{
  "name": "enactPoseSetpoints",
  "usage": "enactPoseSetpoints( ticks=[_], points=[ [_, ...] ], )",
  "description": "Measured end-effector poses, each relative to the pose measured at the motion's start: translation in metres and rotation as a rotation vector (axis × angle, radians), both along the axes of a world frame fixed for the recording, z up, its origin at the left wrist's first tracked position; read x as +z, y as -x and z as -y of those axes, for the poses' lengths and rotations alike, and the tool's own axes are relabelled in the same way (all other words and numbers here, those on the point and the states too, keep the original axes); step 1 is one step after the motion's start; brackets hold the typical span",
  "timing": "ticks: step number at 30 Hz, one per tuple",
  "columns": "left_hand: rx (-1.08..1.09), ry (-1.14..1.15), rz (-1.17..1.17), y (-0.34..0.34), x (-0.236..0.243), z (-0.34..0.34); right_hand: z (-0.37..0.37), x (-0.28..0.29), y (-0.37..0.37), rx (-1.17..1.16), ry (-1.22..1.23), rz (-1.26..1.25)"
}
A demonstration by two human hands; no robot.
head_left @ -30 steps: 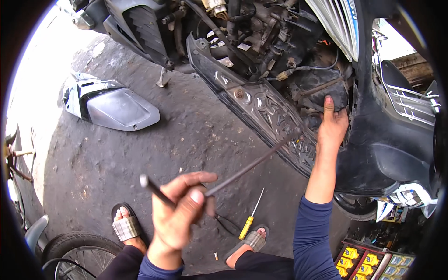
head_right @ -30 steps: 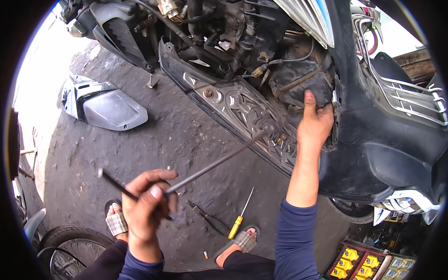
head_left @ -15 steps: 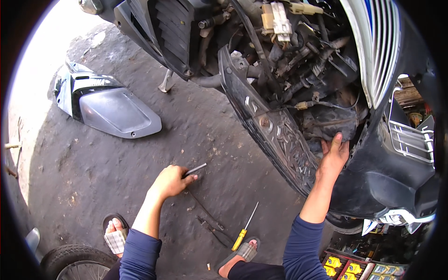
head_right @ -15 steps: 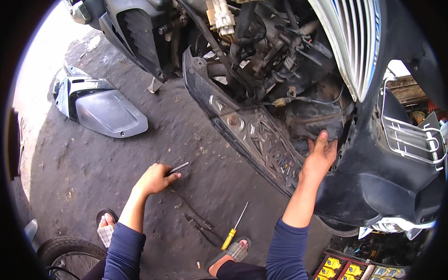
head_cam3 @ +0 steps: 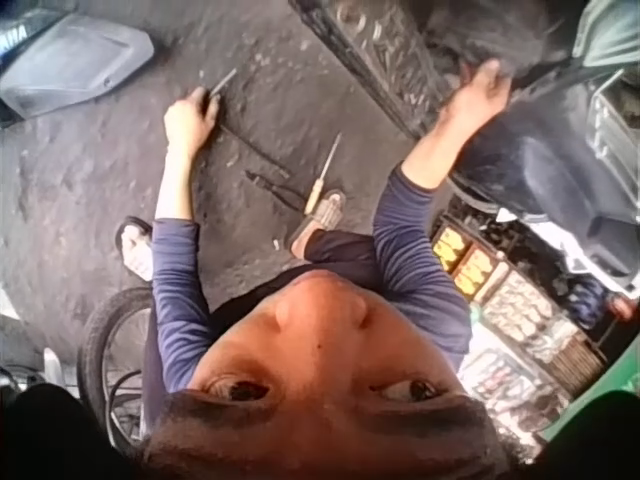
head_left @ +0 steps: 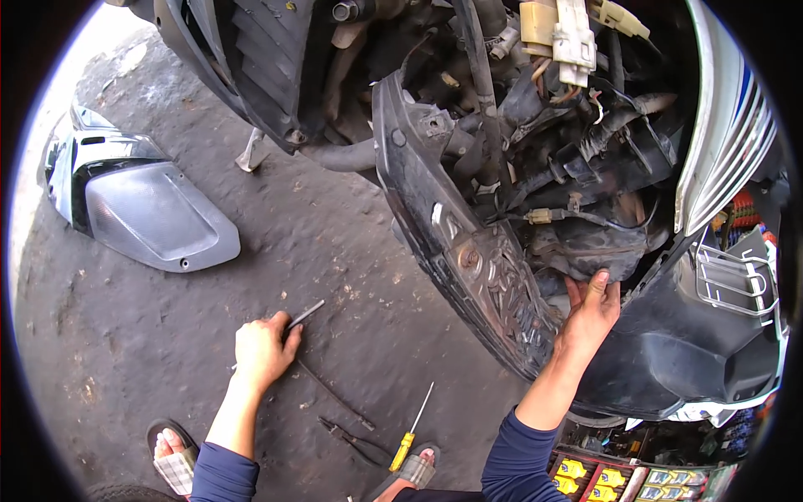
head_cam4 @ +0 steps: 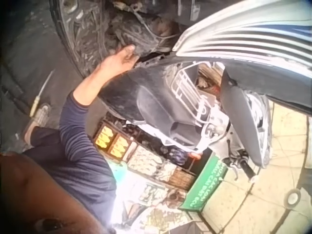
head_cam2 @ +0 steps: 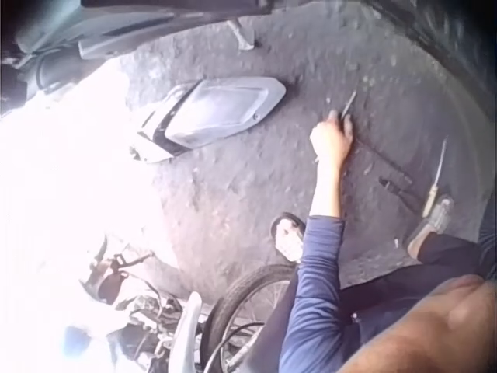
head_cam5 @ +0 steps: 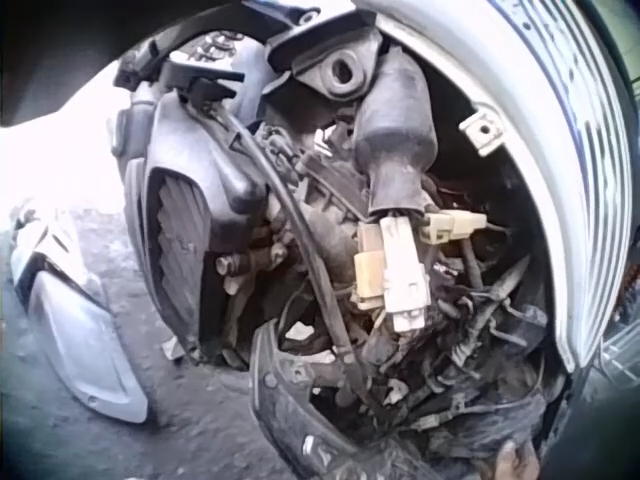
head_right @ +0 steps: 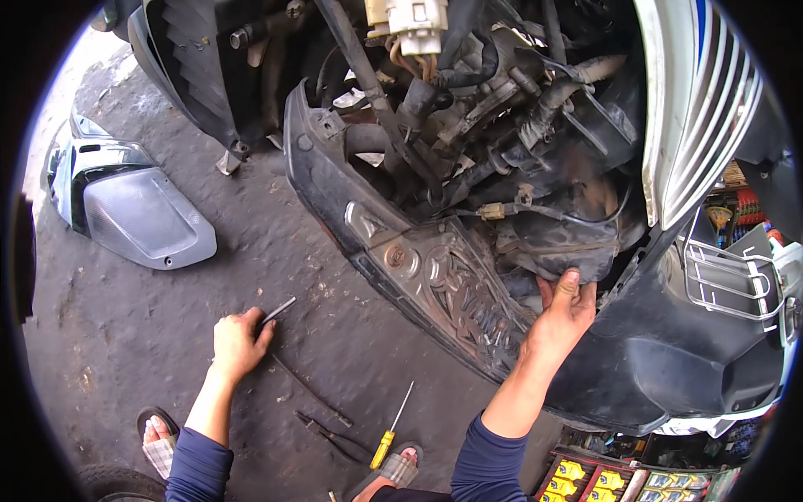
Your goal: Repairing or maintaining internal components of a motorcycle using hand tools.
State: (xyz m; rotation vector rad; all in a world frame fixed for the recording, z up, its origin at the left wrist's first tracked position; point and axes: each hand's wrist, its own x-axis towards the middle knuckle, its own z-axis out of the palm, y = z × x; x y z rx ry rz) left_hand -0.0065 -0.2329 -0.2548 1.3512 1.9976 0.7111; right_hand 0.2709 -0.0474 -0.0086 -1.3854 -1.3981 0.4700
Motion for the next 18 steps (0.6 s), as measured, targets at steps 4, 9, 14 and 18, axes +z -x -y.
enactPoseSetpoints(
  ticks=[4,9,14,18],
  points=[
    [0.030,-0.020,0.048,0.001,0.001,-0.001,-0.005,-0.001,-0.009,0.044,-0.033,0.010],
    [0.051,-0.035,0.071,0.004,-0.002,-0.005,0.002,-0.004,0.009,-0.008,-0.037,-0.043],
    [0.131,0.028,0.205,0.005,0.004,-0.015,-0.004,-0.003,0.011,-0.002,-0.081,-0.051],
    [0.113,0.113,0.212,0.010,0.007,-0.015,0.001,-0.003,0.002,-0.039,-0.012,-0.008]
  ],
)
